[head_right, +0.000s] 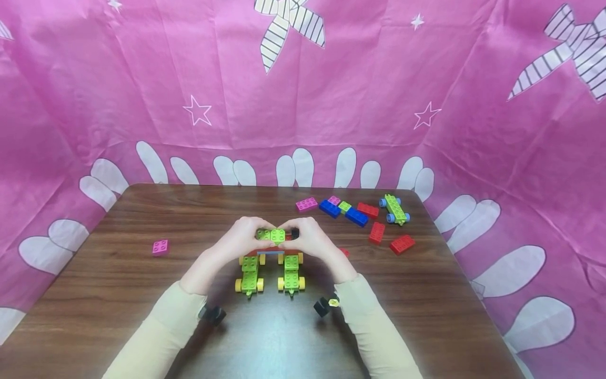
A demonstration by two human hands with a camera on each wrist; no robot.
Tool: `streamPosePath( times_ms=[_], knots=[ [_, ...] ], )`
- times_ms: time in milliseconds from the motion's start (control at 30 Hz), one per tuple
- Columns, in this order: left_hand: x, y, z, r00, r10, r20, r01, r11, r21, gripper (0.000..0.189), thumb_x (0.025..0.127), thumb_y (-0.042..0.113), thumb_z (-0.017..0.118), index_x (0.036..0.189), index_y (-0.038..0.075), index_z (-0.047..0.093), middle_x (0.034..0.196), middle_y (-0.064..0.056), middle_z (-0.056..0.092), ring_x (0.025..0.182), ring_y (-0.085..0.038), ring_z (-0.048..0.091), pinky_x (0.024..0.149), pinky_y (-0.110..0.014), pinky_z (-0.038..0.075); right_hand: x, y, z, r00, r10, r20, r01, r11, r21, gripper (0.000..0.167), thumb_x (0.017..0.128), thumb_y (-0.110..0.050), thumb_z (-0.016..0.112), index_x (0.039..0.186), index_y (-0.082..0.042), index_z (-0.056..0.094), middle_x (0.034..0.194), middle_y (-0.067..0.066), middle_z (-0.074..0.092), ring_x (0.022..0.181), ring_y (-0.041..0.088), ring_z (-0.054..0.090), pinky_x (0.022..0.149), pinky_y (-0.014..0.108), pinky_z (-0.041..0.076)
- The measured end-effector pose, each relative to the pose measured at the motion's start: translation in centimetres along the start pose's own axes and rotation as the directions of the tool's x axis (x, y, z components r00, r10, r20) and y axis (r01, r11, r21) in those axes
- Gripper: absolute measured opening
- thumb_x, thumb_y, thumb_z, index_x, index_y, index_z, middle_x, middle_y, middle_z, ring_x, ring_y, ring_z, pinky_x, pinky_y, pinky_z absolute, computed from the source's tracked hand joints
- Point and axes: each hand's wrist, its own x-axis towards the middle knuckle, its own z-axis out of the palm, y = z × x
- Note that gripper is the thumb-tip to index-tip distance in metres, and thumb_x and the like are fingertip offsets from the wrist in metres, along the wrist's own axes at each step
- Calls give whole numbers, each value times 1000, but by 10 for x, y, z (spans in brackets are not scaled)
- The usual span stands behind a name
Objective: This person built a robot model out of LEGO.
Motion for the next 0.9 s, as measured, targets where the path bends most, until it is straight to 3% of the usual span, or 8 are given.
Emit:
streamPosePath(
  times_ms=[267,567,900],
  knots=[
    [1,1,0,1000,10,-2,-9,1000,11,32,84,20,78,113,7,73,110,-6,74,106,-22,67,93,-38,55,2,-2,-3,1000,-17,14,17,1000,-11,32,81,-18,80,111,-8,74,98,3,74,86,16,60,81,31,54],
    [3,0,-2,1000,-9,18,9,1000,18,33,83,20,78,113,8,73,111,-5,74,108,-22,67,94,-39,54,4,-6,-5,999,-19,49,23,996,-89,34,81,-18,80,113,-7,73,108,7,75,102,22,68,88,38,57],
    [5,0,-1,1000,-12,27,11,1000,28,33,82,21,79,113,9,74,110,-5,74,107,-21,67,93,-38,54,6,-13,-10,996,-6,94,20,988,-151,34,82,-20,80,113,-7,74,107,7,75,100,22,69,85,34,57]
  ],
)
